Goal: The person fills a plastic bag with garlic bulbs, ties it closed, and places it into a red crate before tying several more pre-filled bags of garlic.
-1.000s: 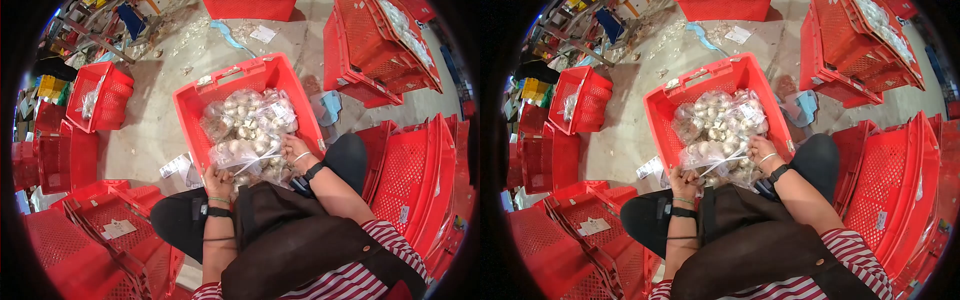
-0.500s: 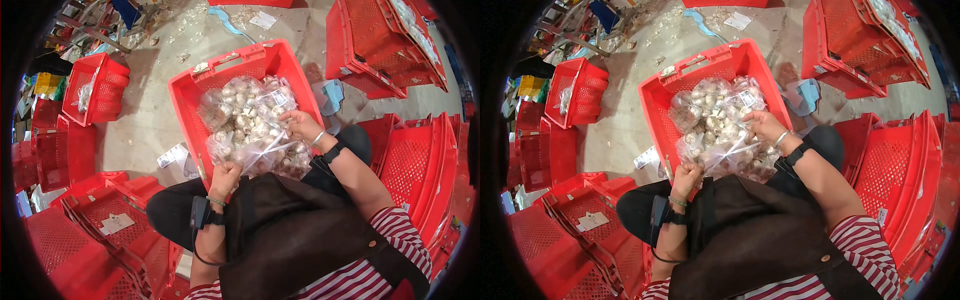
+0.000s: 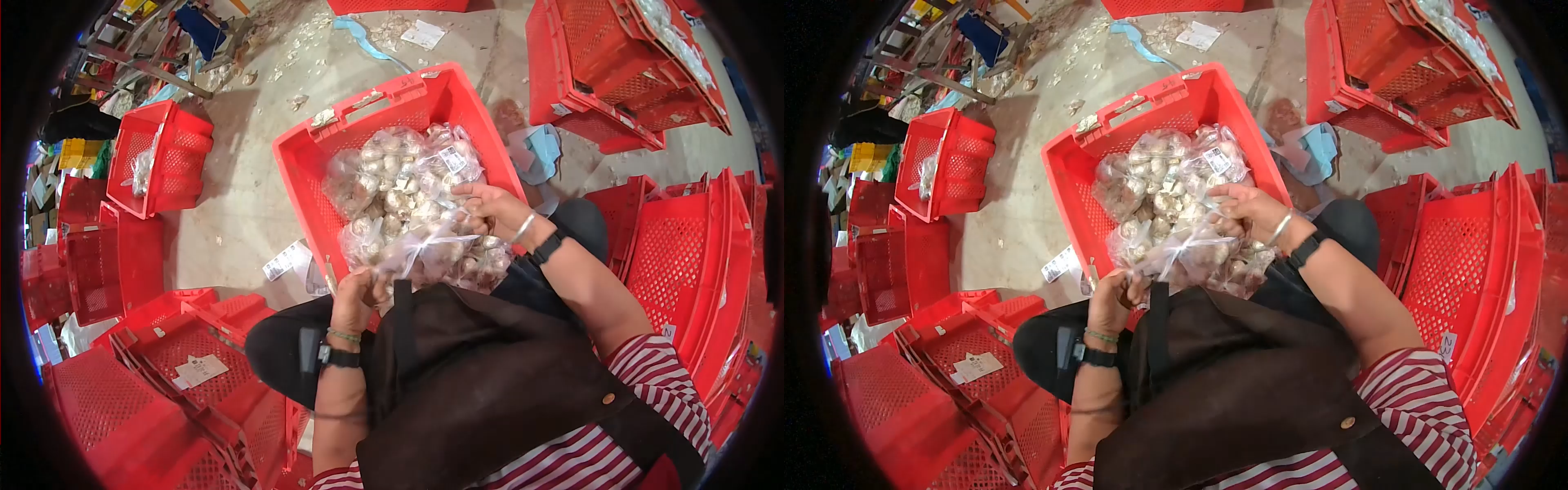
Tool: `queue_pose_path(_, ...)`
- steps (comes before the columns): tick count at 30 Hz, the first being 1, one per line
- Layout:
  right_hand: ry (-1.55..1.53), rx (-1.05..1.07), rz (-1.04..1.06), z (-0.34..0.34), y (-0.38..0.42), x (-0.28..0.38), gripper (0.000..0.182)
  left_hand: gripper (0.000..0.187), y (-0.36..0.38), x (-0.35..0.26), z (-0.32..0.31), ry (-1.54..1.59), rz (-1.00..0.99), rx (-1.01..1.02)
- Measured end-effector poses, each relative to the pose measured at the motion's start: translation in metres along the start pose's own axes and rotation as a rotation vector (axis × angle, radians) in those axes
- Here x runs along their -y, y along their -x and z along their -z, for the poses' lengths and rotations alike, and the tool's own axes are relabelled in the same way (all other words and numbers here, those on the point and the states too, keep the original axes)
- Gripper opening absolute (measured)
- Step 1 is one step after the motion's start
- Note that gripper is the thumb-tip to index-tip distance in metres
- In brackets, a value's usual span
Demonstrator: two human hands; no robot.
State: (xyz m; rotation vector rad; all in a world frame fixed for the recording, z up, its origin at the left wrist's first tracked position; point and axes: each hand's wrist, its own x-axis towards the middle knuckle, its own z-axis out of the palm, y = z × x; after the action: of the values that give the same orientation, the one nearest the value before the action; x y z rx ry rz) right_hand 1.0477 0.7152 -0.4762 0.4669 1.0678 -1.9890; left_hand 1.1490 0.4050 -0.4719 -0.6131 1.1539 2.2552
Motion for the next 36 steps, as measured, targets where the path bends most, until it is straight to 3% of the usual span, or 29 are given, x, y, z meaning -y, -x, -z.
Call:
queue_pose_path(1,-0.097,0.089,0.073,-0.024,0.017,0.005,0.054,0.017,0.009,-0.014,-0.027,0.203,0.016,0.097)
queue_pose_path(2,-0.099,0.086,0.07,-0.037,0.024,0.001,0.054,0.017,0.009,-0.015,-0.036,0.204,0.02,0.096)
queue_pose_path(4,0.185,0.235,0.16,-0.06,0.034,-0.011,0.063,0.031,0.005,-0.013,-0.05,-0.037,0.07,0.111)
queue_pose_path(5,0.319,0.222,0.179,-0.074,0.036,-0.022,0.067,0.04,-0.001,-0.006,-0.051,-0.02,0.057,0.194)
queue_pose_path(6,0.318,0.169,0.174,-0.087,0.036,-0.039,0.07,0.043,-0.006,0.001,-0.056,-0.018,0.062,0.132)
queue_pose_path(9,1.088,0.023,0.501,-0.104,0.042,-0.074,0.081,0.048,-0.02,0.02,-0.055,-0.02,0.059,0.091)
queue_pose_path(11,0.987,0.005,0.496,-0.106,0.044,-0.073,0.078,0.051,-0.02,0.023,-0.06,0.054,-0.002,0.064)
queue_pose_path(12,0.886,-0.008,0.491,-0.107,0.045,-0.072,0.076,0.048,-0.021,0.023,-0.062,0.18,0.027,-0.044)
queue_pose_path(15,0.923,-0.016,0.498,-0.106,0.047,-0.063,0.07,0.048,-0.024,0.029,-0.044,0.386,0.091,-0.077)
queue_pose_path(16,0.888,-0.065,0.43,-0.101,0.045,-0.063,0.062,0.035,-0.025,0.031,-0.04,0.475,0.099,-0.124)
queue_pose_path(17,0.841,-0.081,0.439,-0.09,0.038,-0.066,0.054,0.035,-0.027,0.032,-0.035,0.476,0.098,-0.122)
queue_pose_path(19,0.52,-0.066,0.31,-0.07,0.027,-0.065,0.042,0.017,-0.033,0.031,-0.025,0.457,0.085,-0.268)
queue_pose_path(20,0.571,-0.007,0.277,-0.057,0.023,-0.059,0.027,0.005,-0.034,0.03,-0.021,0.611,0.073,-0.232)
queue_pose_path(21,0.571,0.001,0.275,-0.047,0.021,-0.057,0.027,0.005,-0.035,0.031,-0.017,0.613,0.067,-0.238)
queue_pose_path(23,0.096,-0.142,0.098,-0.033,0.018,-0.052,0.022,0.007,-0.034,0.023,-0.015,0.854,0.041,-0.341)
queue_pose_path(24,0.095,-0.128,0.093,-0.014,0.011,-0.052,0.022,0.011,-0.031,0.019,-0.022,0.803,0.02,-0.377)
queue_pose_path(25,-0.11,-0.049,-0.014,0.01,0.003,-0.054,0.023,0.011,-0.03,0.018,-0.016,0.803,0.012,-0.386)
queue_pose_path(26,-0.315,0.024,-0.122,0.013,0.001,-0.051,0.024,0.011,-0.03,0.02,-0.011,0.731,-0.024,-0.286)
queue_pose_path(27,-0.316,0.023,-0.125,0.011,-0.001,-0.058,0.024,0.01,-0.03,0.023,-0.008,0.658,-0.054,-0.183)
queue_pose_path(29,0.761,-0.052,-0.003,-0.021,0.002,-0.059,0.022,0.007,-0.033,0.019,-0.013,0.481,-0.111,-0.219)
queue_pose_path(30,0.804,0.125,-0.08,-0.014,-0.006,-0.068,0.02,0.008,-0.033,0.016,-0.016,0.305,-0.174,-0.258)
queue_pose_path(32,0.804,0.065,-0.052,-0.006,-0.01,-0.065,0.019,0.011,-0.035,0.015,-0.011,0.01,-0.243,-0.289)
queue_pose_path(33,0.802,0.011,-0.021,-0.002,-0.013,-0.061,0.018,0.011,-0.038,0.018,-0.003,0.011,-0.241,-0.289)
queue_pose_path(34,0.388,-0.097,-0.123,0.011,-0.014,-0.056,0.01,0.009,-0.04,0.022,0.007,-0.37,-0.29,-0.33)
queue_pose_path(35,0.386,-0.097,-0.123,0.019,-0.014,-0.052,0.01,0.008,-0.041,0.024,0.011,-0.753,-0.332,-0.362)
queue_pose_path(36,0.23,-0.18,-0.181,0.025,-0.015,-0.049,0.008,0.008,-0.042,0.027,0.014,-0.757,-0.332,-0.358)
